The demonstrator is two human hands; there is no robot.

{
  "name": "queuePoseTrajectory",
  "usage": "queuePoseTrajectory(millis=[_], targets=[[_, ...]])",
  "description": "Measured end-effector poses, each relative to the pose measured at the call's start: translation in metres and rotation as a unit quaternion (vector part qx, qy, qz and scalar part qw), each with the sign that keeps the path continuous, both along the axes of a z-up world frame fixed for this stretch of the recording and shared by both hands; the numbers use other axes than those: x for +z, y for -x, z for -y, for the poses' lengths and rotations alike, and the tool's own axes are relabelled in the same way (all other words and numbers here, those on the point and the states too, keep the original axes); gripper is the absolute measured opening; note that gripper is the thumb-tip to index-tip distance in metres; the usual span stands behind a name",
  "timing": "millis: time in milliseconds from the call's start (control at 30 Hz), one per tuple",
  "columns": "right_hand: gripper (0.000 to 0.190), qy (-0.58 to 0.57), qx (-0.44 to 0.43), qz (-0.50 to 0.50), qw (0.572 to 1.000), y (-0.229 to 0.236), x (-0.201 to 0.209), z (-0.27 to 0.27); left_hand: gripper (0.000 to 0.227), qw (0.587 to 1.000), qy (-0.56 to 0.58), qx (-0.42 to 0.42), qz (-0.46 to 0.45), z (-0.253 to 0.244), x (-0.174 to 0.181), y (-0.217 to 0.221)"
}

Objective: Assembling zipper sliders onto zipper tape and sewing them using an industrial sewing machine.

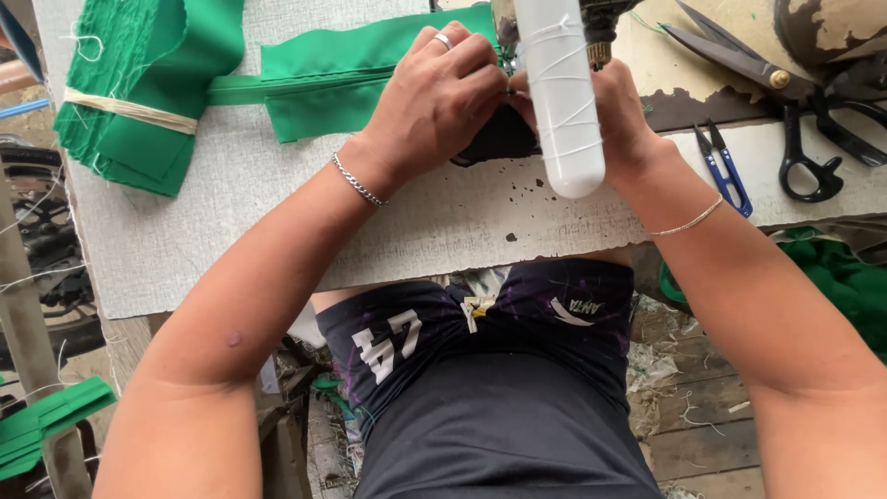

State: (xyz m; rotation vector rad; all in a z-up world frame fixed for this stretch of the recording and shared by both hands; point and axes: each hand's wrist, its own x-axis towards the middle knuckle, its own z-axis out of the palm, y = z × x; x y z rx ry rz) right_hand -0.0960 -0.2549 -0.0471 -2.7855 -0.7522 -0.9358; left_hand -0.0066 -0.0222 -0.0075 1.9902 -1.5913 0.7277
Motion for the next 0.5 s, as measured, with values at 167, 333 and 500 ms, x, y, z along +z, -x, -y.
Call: queuePoseTrajectory(millis=[167,333,500], targets=[[0.040,0.061,-0.050,-0.087,0.993,0.004,-0.004,-0.001,0.017,0.994,-0.028,-0.071,-0.073,-0.009,0.003,-0.003],[0.020,0.067,-0.010,-0.035,0.997,0.015,0.004,-0.001,0.015,0.983,-0.102,-0.093,-0.120,-0.026,0.013,-0.002],[0.030,0.074,-0.020,-0.040,0.996,0.022,0.000,0.004,0.022,0.986,-0.115,-0.085,-0.086,-0.031,0.016,0.001]])
